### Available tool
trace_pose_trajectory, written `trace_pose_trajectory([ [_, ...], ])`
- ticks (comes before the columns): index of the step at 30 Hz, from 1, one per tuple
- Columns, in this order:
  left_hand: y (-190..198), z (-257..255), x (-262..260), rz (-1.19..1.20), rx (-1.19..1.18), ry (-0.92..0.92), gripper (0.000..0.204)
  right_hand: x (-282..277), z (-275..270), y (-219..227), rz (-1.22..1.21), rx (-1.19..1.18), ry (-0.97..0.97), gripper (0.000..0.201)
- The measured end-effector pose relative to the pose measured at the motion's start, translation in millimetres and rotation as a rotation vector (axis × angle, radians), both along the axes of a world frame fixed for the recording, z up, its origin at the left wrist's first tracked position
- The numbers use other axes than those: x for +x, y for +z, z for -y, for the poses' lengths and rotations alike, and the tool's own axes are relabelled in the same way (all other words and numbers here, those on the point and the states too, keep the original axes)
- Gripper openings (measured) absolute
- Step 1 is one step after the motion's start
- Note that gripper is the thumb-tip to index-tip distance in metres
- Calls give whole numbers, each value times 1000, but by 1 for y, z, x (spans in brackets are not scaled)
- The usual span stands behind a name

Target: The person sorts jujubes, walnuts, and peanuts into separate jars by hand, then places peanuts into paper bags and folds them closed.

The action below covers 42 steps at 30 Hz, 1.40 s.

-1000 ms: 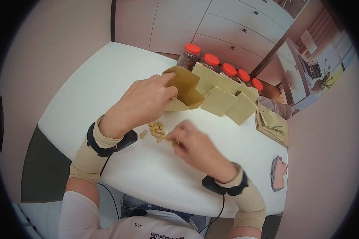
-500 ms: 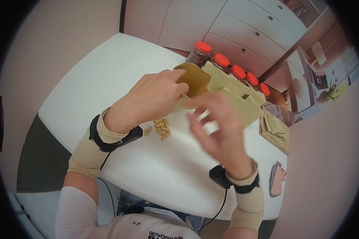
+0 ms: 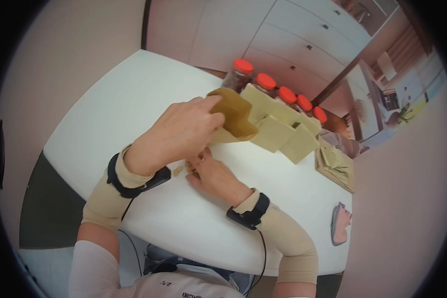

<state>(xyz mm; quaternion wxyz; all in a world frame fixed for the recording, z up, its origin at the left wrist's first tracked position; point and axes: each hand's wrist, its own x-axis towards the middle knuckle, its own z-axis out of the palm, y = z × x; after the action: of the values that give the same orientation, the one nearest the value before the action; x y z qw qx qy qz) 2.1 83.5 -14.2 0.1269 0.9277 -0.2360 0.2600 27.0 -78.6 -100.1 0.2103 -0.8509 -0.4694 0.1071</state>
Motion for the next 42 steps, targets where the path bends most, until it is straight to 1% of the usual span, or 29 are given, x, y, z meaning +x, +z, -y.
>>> trace_pose_trajectory([
  [1, 0, 1, 1, 18, -12, -22, 10, 3, 2, 0, 18, -12, -22, 62],
  [3, 0, 6, 2, -38, -44, 34, 10, 3, 10, -2, -27, 19, -1, 49],
  [4, 2, 9, 2, -30, -54, 11, 10, 3, 14, 0, -18, 9, -23, 49],
  [6, 5, 8, -1, -122, -36, 61, 9, 2, 13, 1, -99, 26, -6, 39],
  [9, 4, 6, -1, -86, -34, 33, 9, -3, 11, 10, -92, -23, -36, 39],
  [13, 0, 8, 2, -74, -7, 47, 9, 0, 13, 5, -144, -8, -26, 36],
  [15, -1, 7, 2, -65, -22, 35, 9, 1, 14, 3, -128, 42, -41, 31],
  [21, 0, 6, 2, -72, -3, 32, 8, 1, 14, 8, -116, 47, -58, 22],
  [22, 0, 7, 2, -78, -4, 41, 8, 1, 15, 10, -121, 45, -49, 22],
  [24, -5, 5, 2, 44, -88, -35, 9, 1, 17, 11, -97, 34, -65, 21],
  [26, -12, 2, 5, 199, -53, -92, 9, 3, 19, 10, -141, 49, -76, 21],
  [27, -10, 2, 2, 169, -83, -101, 8, 5, 21, 8, -53, 47, -64, 27],
  [28, -6, 3, 0, 142, -113, -108, 8, 1, 20, 17, -39, 60, -52, 27],
  [29, -7, 5, 1, 181, -125, -84, 7, 4, 23, 15, -38, 32, -59, 27],
  [30, -10, 6, 1, 223, -136, -66, 8, 1, 22, 19, -98, 54, -76, 28],
  [31, -9, 5, -1, 208, -127, -23, 8, -2, 20, 25, -160, 16, -130, 26],
  [32, -3, 6, -4, 146, -95, -20, 8, -5, 20, 29, -232, 11, -159, 25],
  [33, -1, 5, -5, 89, -67, -29, 8, -9, 16, 37, -252, 6, -165, 24],
  [34, -6, 2, -3, 85, -73, -21, 8, -11, 12, 41, -266, -3, -185, 22],
  [36, -12, 6, 2, 166, -51, 5, 8, -10, 13, 41, -263, -2, -181, 21],
  [37, -9, 7, 2, 169, -59, -5, 8, -9, 16, 41, -260, 3, -180, 20],
  [39, -4, 6, 0, 70, -61, -5, 9, -9, 20, 41, -275, 4, -197, 20],
  [40, -7, 5, 0, 74, -68, -24, 9, -8, 22, 41, -289, 9, -209, 21],
  [42, -15, 6, 5, 262, -145, -35, 7, -9, 25, 45, -232, 4, -155, 21],
])
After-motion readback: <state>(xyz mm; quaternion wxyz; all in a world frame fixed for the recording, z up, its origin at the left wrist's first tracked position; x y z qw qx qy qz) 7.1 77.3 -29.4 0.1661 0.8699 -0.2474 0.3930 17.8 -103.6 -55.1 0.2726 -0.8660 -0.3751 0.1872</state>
